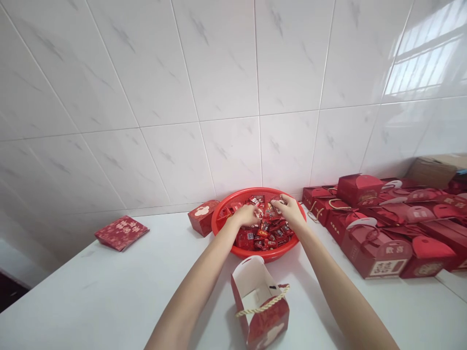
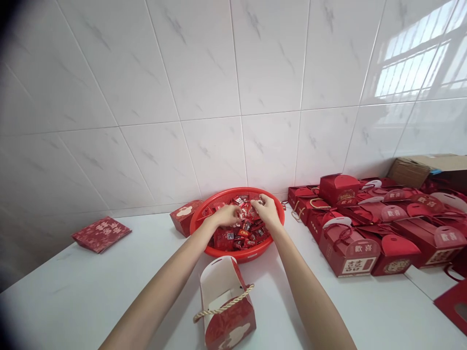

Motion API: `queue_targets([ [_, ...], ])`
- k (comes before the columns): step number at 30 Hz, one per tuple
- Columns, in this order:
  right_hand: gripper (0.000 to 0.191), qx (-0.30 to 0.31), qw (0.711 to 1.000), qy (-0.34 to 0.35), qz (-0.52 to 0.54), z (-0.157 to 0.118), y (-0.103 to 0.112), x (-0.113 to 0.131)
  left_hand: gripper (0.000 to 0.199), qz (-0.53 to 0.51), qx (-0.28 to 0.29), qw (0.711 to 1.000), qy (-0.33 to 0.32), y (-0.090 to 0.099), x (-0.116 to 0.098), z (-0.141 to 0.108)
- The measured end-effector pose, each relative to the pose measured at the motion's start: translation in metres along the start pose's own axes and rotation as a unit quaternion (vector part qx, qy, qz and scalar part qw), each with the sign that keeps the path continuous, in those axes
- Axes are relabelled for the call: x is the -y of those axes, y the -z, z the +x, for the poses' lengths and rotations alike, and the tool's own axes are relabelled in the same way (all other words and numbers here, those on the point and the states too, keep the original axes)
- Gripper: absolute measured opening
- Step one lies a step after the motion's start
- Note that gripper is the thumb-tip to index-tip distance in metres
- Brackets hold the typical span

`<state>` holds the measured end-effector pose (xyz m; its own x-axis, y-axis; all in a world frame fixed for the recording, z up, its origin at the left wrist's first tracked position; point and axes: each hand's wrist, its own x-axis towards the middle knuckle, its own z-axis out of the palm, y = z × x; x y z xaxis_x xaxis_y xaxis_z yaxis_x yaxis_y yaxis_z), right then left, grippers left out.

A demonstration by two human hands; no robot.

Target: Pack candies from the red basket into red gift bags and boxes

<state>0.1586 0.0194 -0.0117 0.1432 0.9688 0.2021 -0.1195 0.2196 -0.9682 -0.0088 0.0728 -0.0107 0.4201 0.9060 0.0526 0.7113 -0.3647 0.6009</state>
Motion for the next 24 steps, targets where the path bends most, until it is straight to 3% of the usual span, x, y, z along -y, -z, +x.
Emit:
queue_targets([
  [3, 0.035, 0.009, 0.999, -0.026, 0.024, 0.0, 0.001, 0.002, 0.013, 0.03, 0.041, 0.998, 0.023, -0.001, 0.009, -0.001],
  [5, 0.035, 0.018, 0.998, -0.042, 0.039, -0.001, 0.001, 0.004, 0.008, 0.035, 0.038, 0.998, 0.02, -0.002, 0.009, 0.0],
  [13, 0.028, -0.052, 0.993, -0.057, 0.086, 0.006, 0.008, 0.0, 0.032, 0.009, -0.076, 0.997, 0.021, 0.005, -0.007, 0.003],
  [18, 0.024, -0.095, 0.988, -0.06, 0.106, 0.009, 0.013, -0.001, 0.037, 0.032, -0.114, 0.992, 0.048, 0.007, -0.001, 0.003],
  [21, 0.024, -0.101, 0.986, -0.064, 0.113, 0.008, 0.012, -0.001, 0.039, 0.073, -0.089, 0.992, 0.052, 0.006, 0.003, 0.003],
  [24, 0.023, -0.104, 0.985, -0.066, 0.121, 0.007, 0.009, 0.0, 0.041, 0.108, -0.014, 0.994, 0.017, 0.002, 0.0, 0.007],
])
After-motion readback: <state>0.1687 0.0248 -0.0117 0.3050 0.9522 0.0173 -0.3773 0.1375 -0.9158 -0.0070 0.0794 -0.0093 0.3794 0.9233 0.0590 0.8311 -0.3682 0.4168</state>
